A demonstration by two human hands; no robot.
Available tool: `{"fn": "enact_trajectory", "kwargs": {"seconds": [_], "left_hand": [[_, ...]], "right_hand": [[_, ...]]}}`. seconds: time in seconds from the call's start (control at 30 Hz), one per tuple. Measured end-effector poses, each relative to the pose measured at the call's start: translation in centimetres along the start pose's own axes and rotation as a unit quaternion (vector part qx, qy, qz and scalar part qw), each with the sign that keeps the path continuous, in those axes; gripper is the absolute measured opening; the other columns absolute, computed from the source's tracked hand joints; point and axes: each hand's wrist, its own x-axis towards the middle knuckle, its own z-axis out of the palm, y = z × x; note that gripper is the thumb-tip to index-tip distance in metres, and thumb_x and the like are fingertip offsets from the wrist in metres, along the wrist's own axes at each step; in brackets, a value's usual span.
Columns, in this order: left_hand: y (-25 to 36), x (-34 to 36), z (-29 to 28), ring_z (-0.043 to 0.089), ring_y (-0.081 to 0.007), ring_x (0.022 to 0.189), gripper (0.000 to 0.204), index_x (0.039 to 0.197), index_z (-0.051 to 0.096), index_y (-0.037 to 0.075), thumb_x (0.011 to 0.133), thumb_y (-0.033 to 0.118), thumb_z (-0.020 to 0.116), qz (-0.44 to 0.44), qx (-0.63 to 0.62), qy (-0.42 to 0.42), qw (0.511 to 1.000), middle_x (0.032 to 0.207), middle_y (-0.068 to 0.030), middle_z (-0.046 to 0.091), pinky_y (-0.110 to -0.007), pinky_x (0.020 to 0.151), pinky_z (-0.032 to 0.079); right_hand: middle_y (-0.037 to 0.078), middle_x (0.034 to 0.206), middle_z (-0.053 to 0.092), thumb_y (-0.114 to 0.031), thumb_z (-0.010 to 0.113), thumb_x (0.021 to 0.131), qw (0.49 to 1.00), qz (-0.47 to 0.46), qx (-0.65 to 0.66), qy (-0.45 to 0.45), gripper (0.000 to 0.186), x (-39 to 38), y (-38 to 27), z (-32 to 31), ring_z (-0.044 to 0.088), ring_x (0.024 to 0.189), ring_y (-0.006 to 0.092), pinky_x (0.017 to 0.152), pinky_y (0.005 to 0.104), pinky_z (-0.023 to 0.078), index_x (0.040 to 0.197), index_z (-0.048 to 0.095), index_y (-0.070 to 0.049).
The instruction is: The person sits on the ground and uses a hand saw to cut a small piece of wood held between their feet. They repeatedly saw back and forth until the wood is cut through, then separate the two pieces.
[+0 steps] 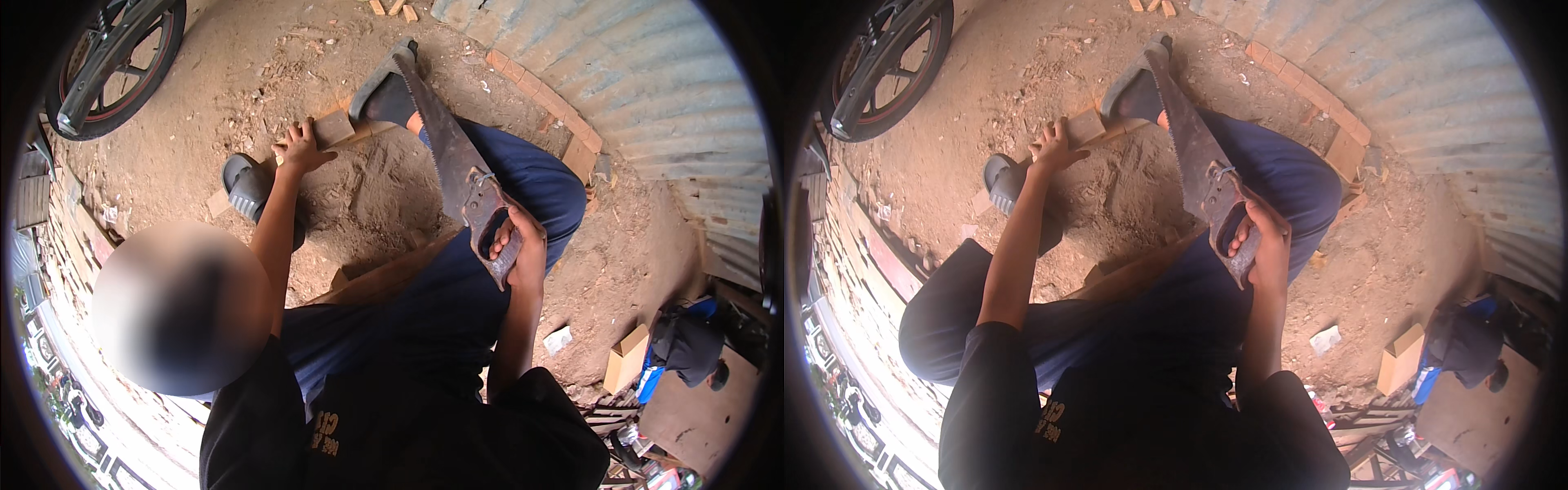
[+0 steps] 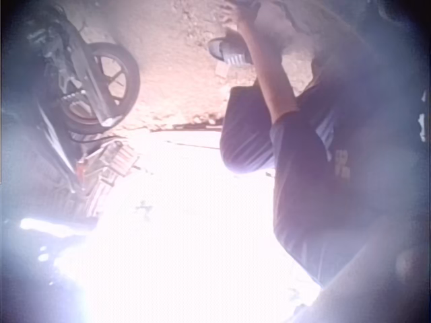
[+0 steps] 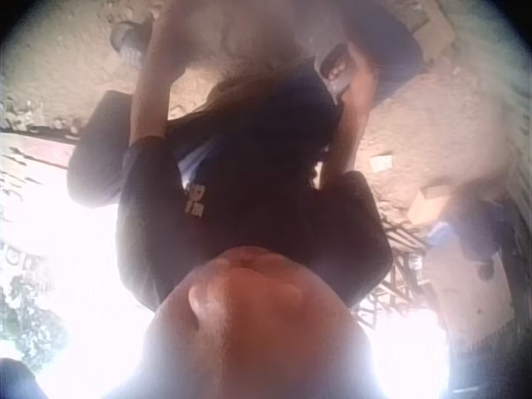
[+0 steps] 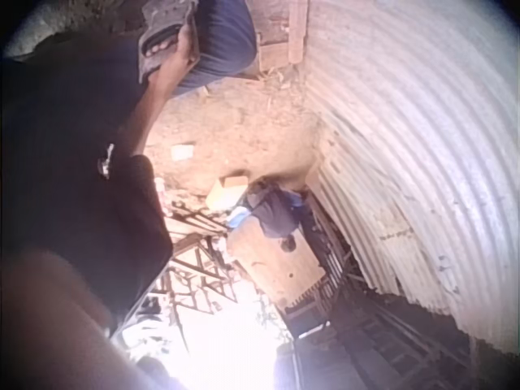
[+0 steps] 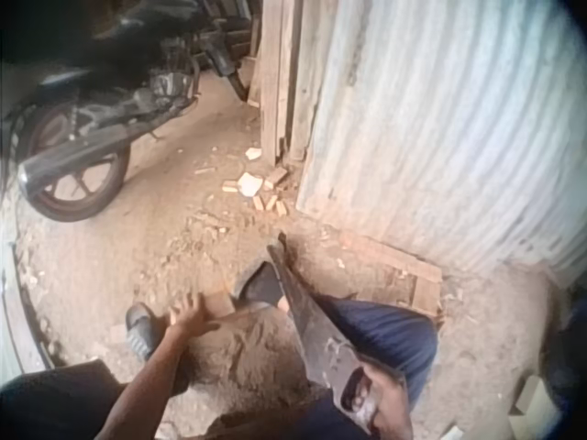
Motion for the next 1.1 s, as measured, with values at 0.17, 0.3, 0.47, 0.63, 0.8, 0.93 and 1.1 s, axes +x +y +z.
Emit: {"fn": "enact_trajectory", "kwargs": {"seconds": [0.17, 0.3, 0.47, 0.63, 0.8, 0.93, 1.1], "left_hand": [[-0.1, 0.2, -0.2, 0.019, -0.0418, 0.145, 0.119, 0.153, 0.013, 0.016, 0.065, 0.061, 0.079, 0.0, -0.003, -0.002, 1.0, 0.155, -0.0233, 0.019, -0.075, 0.105, 0.016], [-0.1, 0.1, 0.1, 0.019, -0.0425, 0.144, 0.119, 0.153, 0.013, 0.016, 0.065, 0.061, 0.079, 0.004, -0.01, 0.002, 1.0, 0.155, -0.0234, 0.019, -0.075, 0.105, 0.016], [-0.1, 0.1, 0.0, 0.018, -0.0425, 0.145, 0.119, 0.153, 0.013, 0.016, 0.065, 0.061, 0.079, 0.004, -0.013, 0.001, 1.0, 0.155, -0.0232, 0.019, -0.075, 0.105, 0.016], [0.0, 0.0, 0.1, 0.019, -0.0421, 0.145, 0.118, 0.153, 0.014, 0.016, 0.065, 0.06, 0.079, 0.003, -0.014, 0.003, 1.0, 0.155, -0.0227, 0.019, -0.075, 0.105, 0.016], [-0.1, 0.1, 0.1, 0.018, -0.0419, 0.145, 0.119, 0.153, 0.014, 0.017, 0.065, 0.06, 0.079, 0.004, -0.017, 0.0, 1.0, 0.155, -0.0226, 0.018, -0.075, 0.105, 0.015], [-0.1, 0.0, 0.1, 0.019, -0.0416, 0.145, 0.119, 0.154, 0.013, 0.017, 0.064, 0.059, 0.08, 0.007, -0.02, 0.004, 1.0, 0.156, -0.0226, 0.018, -0.075, 0.106, 0.015], [-0.1, 0.1, 0.2, 0.019, -0.0409, 0.145, 0.118, 0.153, 0.014, 0.017, 0.065, 0.06, 0.079, 0.004, -0.017, 0.007, 1.0, 0.156, -0.0224, 0.018, -0.075, 0.105, 0.015]], "right_hand": [[0.002, 0.055, 0.044, -0.022, 0.058, 0.092, 1.0, 0.005, 0.004, -0.001, 0.04, -0.6, 0.0, 0.2, 0.047, 0.045, 0.0117, 0.041, 0.0284, 0.043, 0.122, 0.06, 0.004], [0.003, 0.056, 0.044, -0.02, 0.057, 0.091, 1.0, 0.001, 0.001, 0.0, 0.039, -1.2, 0.1, 0.4, 0.047, 0.046, 0.0126, 0.043, 0.0282, 0.042, 0.12, 0.062, 0.006], [0.003, 0.055, 0.043, -0.02, 0.057, 0.091, 1.0, 0.0, -0.015, -0.006, 0.04, -1.8, 0.3, 0.2, 0.046, 0.046, 0.0121, 0.043, 0.0279, 0.042, 0.121, 0.062, 0.005], [0.003, 0.055, 0.043, -0.021, 0.058, 0.091, 1.0, 0.005, -0.01, -0.006, 0.04, -2.1, 0.3, 0.2, 0.046, 0.046, 0.0118, 0.043, 0.0275, 0.042, 0.122, 0.063, 0.003], [0.0, 0.054, 0.041, -0.021, 0.055, 0.094, 1.0, 0.002, -0.003, 0.0, 0.041, -2.1, 0.5, 0.1, 0.045, 0.044, 0.0101, 0.04, 0.0263, 0.042, 0.125, 0.059, 0.005], [0.0, 0.053, 0.039, -0.022, 0.054, 0.094, 1.0, -0.018, -0.003, 0.007, 0.042, -2.2, 1.3, -0.3, 0.044, 0.043, 0.0101, 0.039, 0.026, 0.041, 0.126, 0.058, 0.005], [0.003, 0.054, 0.04, -0.021, 0.056, 0.09, 0.998, -0.047, 0.021, 0.035, 0.042, -1.1, 1.5, 0.1, 0.043, 0.044, 0.0118, 0.041, 0.0274, 0.041, 0.12, 0.062, 0.007]]}}
